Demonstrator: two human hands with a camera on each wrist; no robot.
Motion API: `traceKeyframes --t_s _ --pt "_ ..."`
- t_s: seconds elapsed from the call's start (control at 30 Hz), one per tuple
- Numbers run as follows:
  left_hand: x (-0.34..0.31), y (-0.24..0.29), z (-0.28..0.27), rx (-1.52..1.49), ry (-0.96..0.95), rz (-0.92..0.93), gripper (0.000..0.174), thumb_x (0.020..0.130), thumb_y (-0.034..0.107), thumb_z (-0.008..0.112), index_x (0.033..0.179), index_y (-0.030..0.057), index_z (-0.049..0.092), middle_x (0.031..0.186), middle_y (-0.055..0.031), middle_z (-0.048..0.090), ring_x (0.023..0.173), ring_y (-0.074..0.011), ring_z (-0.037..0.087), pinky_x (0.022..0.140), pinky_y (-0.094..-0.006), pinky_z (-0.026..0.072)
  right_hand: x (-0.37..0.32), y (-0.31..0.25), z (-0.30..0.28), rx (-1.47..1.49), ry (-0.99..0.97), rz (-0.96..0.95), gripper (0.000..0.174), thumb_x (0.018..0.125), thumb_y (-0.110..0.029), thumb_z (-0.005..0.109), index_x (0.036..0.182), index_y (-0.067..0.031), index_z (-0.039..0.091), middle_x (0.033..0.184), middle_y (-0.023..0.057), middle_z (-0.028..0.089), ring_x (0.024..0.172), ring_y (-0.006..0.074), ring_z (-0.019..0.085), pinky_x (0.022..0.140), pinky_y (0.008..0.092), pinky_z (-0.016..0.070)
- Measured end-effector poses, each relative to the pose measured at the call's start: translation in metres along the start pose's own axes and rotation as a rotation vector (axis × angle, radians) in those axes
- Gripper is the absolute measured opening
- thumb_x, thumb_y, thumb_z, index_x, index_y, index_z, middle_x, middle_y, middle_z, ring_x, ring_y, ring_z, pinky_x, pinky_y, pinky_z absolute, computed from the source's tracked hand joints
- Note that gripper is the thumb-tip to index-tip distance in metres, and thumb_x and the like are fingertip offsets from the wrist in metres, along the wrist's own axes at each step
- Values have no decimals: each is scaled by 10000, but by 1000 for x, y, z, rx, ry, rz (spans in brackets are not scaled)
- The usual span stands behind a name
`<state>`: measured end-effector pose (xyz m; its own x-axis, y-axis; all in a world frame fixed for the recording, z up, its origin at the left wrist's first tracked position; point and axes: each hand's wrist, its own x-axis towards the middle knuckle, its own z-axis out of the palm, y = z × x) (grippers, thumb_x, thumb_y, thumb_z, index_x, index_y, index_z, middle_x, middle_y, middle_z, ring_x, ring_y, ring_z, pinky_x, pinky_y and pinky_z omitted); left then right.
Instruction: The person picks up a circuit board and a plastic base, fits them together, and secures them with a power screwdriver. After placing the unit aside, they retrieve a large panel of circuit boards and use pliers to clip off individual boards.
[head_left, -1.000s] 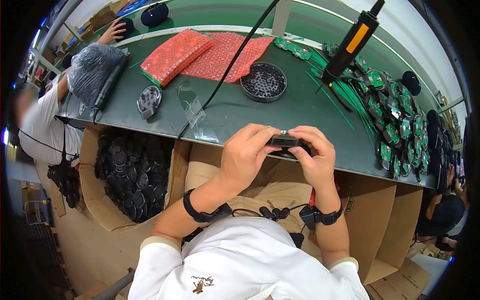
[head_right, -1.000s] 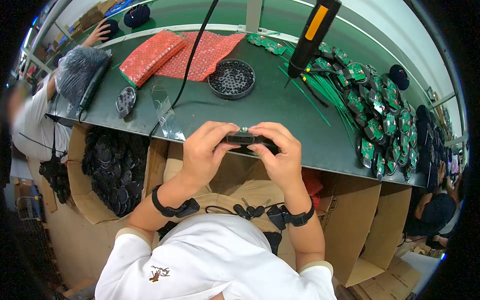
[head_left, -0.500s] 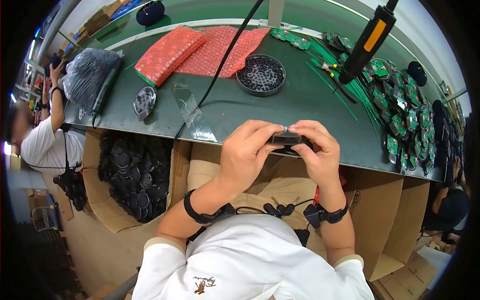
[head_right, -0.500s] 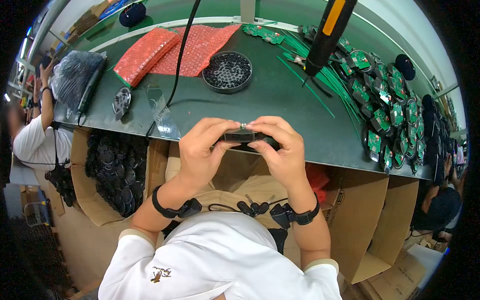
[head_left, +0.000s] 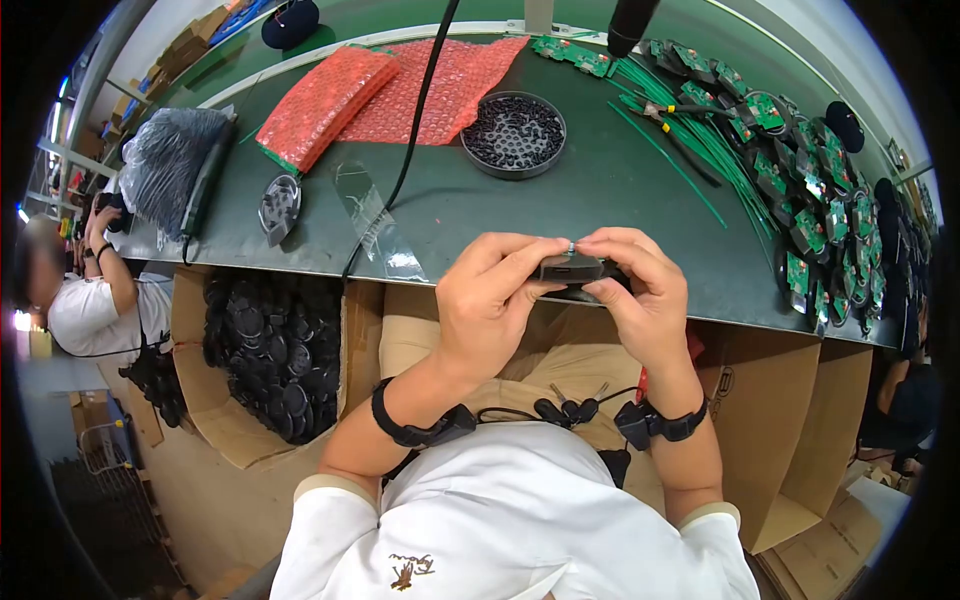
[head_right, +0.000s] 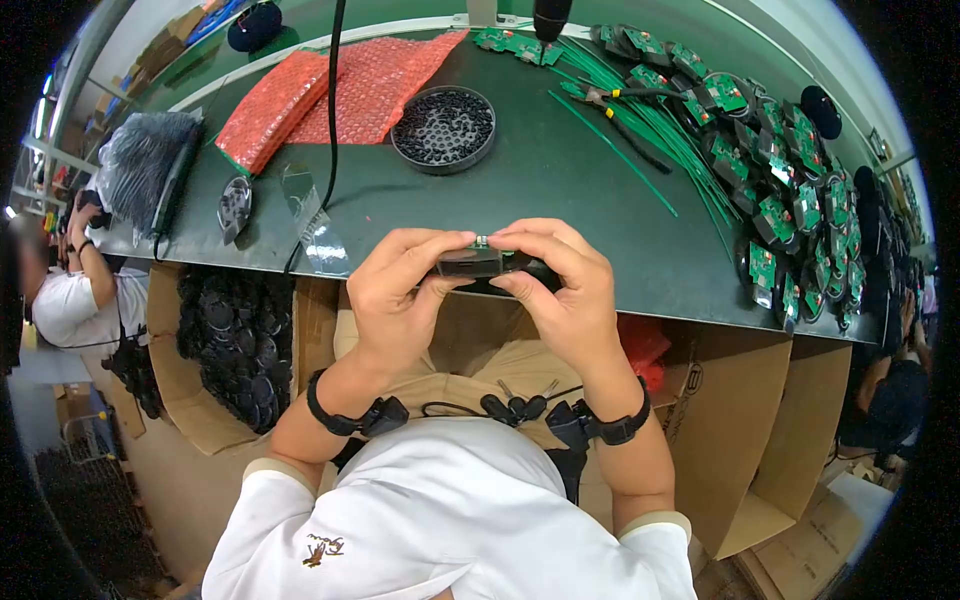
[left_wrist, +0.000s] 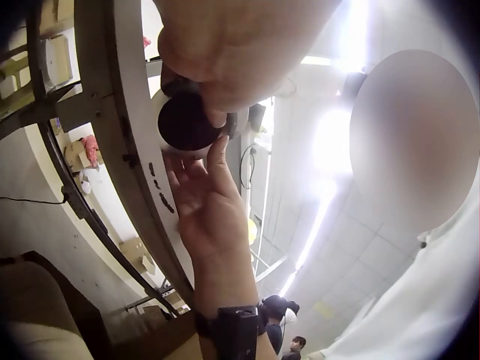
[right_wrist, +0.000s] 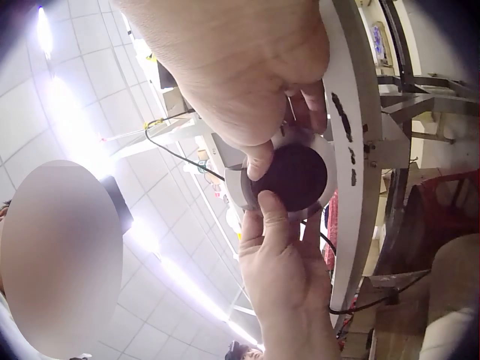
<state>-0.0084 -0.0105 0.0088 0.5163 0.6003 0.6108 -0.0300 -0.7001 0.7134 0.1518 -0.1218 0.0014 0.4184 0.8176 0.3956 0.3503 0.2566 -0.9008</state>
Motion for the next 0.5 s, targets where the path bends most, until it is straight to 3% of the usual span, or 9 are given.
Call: traceKeyframes --t_s 0.5 --pt "5 3 -1 70 -16 46 422 739 -7 818 1148 81 764 955 -103 703 797 -233 686 676 -328 554 1 2 -1 34 0 14 320 801 -38 807 1116 -24 751 1134 120 717 1046 240 690 911 332 533"
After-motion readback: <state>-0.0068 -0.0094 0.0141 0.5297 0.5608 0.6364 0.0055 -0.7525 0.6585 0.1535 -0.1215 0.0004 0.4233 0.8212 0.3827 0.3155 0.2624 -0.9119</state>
